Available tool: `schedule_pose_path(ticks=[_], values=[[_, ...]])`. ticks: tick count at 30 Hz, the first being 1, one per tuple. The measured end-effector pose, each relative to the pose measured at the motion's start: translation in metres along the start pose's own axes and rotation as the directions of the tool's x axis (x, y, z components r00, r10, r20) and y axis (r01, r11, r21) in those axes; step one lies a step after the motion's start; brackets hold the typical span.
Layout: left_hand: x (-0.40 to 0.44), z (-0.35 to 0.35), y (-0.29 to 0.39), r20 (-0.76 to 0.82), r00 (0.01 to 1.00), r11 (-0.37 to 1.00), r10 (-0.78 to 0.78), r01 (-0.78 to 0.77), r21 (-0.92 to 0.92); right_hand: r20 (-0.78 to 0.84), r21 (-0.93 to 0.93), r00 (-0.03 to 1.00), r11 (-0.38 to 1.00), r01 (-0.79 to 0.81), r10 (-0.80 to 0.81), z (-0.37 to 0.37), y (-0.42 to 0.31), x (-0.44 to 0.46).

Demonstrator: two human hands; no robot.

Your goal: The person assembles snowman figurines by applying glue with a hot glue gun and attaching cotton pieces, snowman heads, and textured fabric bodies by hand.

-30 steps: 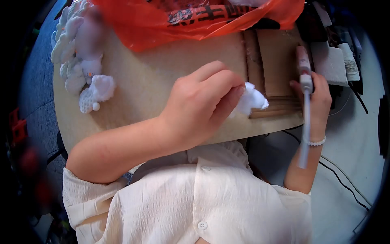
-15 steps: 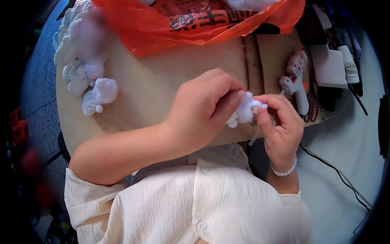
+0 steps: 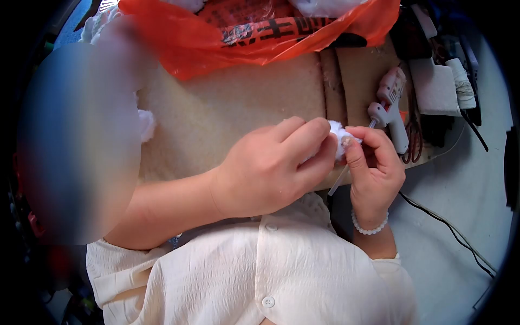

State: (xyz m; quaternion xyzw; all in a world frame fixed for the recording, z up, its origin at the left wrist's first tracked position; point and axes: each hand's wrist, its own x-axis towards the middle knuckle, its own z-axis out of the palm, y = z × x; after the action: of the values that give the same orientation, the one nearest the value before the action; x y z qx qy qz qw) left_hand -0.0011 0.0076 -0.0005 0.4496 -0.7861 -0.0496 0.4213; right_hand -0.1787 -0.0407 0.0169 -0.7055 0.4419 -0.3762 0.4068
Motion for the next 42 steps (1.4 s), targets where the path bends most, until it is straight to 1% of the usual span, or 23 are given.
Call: schedule_pose_path(ticks=[2,3,6,8,11,14,15,17,18,20,24,27,28,31,32,33,34,36,37,38,39,40,42], values=[[-0.001,0.003,-0.003,-0.086,0.993,0.997,0.076,-0.076,0.001,-0.027,0.03,0.999,0.999,-0.025,0.025,0.001,-0.001,-0.001],[0.0,0.004,-0.004,-0.13,0.985,0.993,0.116,-0.116,0.005,-0.012,0.003,0.999,0.999,0.032,-0.032,-0.001,-0.001,0.0],[0.0,0.003,-0.002,-0.173,0.976,0.989,0.135,-0.143,-0.033,0.038,0.144,0.999,0.989,-0.029,0.024,-0.003,-0.003,-0.001],[-0.002,0.002,0.0,-0.193,0.976,0.989,0.104,-0.122,-0.088,0.094,0.302,0.993,0.948,-0.1,0.074,-0.003,-0.006,-0.001],[-0.004,0.003,0.003,-0.217,0.976,0.975,-0.008,-0.041,-0.22,0.092,0.359,0.993,0.927,-0.108,0.08,0.007,-0.006,-0.004],[0.003,-0.004,0.004,-0.275,0.951,0.966,-0.142,0.073,-0.248,0.053,0.248,0.998,0.968,-0.034,0.022,0.005,-0.004,-0.005],[0.003,-0.004,0.002,-0.238,0.942,0.93,-0.235,0.147,-0.338,0.035,0.213,0.999,0.977,0.004,-0.012,0.005,-0.004,-0.005],[0.001,-0.003,-0.002,-0.139,0.903,0.814,-0.408,0.291,-0.502,0.047,0.031,0.986,0.986,0.162,-0.163,0.002,-0.004,-0.002],[0.0,-0.003,-0.001,-0.108,0.901,0.789,-0.42,0.304,-0.535,0.065,-0.06,0.97,0.969,0.24,-0.236,0.001,-0.004,0.0],[0.0,-0.004,0.001,-0.044,0.896,0.732,-0.442,0.332,-0.595,0.071,-0.088,0.964,0.962,0.26,-0.254,0.0,-0.003,0.001],[0.0,-0.001,-0.001,-0.107,0.914,0.813,-0.391,0.289,-0.505,0.069,-0.094,0.975,0.972,0.217,-0.211,0.004,-0.005,0.001],[0.001,-0.003,0.001,-0.13,0.913,0.841,-0.386,0.29,-0.457,0.068,0.267,0.998,0.963,-0.02,0.002,0.005,-0.009,0.001],[0.001,-0.005,0.004,-0.134,0.914,0.848,-0.384,0.291,-0.444,0.096,0.221,0.995,0.975,-0.006,-0.016,0.003,-0.008,0.001],[0.001,-0.007,0.01,-0.14,0.899,0.835,-0.416,0.316,-0.451,0.125,-0.129,0.967,0.963,0.238,-0.223,0.003,-0.001,0.0],[0.002,-0.008,0.009,-0.134,0.89,0.819,-0.436,0.33,-0.47,0.145,-0.169,0.957,0.947,0.274,-0.251,0.003,0.002,0.0],[0.005,-0.011,0.008,-0.13,0.882,0.802,-0.454,0.34,-0.492,0.128,-0.117,0.968,0.966,0.233,-0.218,0.006,0.002,0.0],[0.007,-0.016,0.01,-0.108,0.875,0.801,-0.471,0.373,-0.469,0.112,-0.069,0.977,0.979,0.191,-0.183,0.009,0.0,-0.001],[0.012,-0.037,0.009,-0.092,0.918,0.898,-0.386,0.351,-0.266,0.093,-0.006,0.991,0.995,0.099,-0.098,0.008,-0.001,-0.001],[0.015,-0.047,0.009,-0.073,0.937,0.93,-0.342,0.327,-0.167,0.086,0.011,0.991,0.995,0.099,-0.099,0.006,-0.001,0.0],[0.014,-0.062,0.009,-0.086,0.958,0.96,-0.273,0.277,0.044,0.076,0.026,0.992,0.995,0.098,-0.1,0.003,0.0,0.0],[0.012,-0.071,0.013,-0.128,0.962,0.937,-0.241,0.265,0.227,0.066,0.038,0.993,0.995,0.097,-0.099,-0.002,0.001,0.001],[0.005,-0.078,0.004,-0.169,0.982,0.884,-0.086,0.153,0.442,0.063,0.03,0.991,0.993,0.115,-0.117,-0.006,0.002,0.002],[-0.016,-0.088,-0.02,-0.146,0.989,0.638,0.02,0.1,0.764,0.047,0.019,0.994,0.995,0.099,-0.099,-0.013,0.008,0.001]])
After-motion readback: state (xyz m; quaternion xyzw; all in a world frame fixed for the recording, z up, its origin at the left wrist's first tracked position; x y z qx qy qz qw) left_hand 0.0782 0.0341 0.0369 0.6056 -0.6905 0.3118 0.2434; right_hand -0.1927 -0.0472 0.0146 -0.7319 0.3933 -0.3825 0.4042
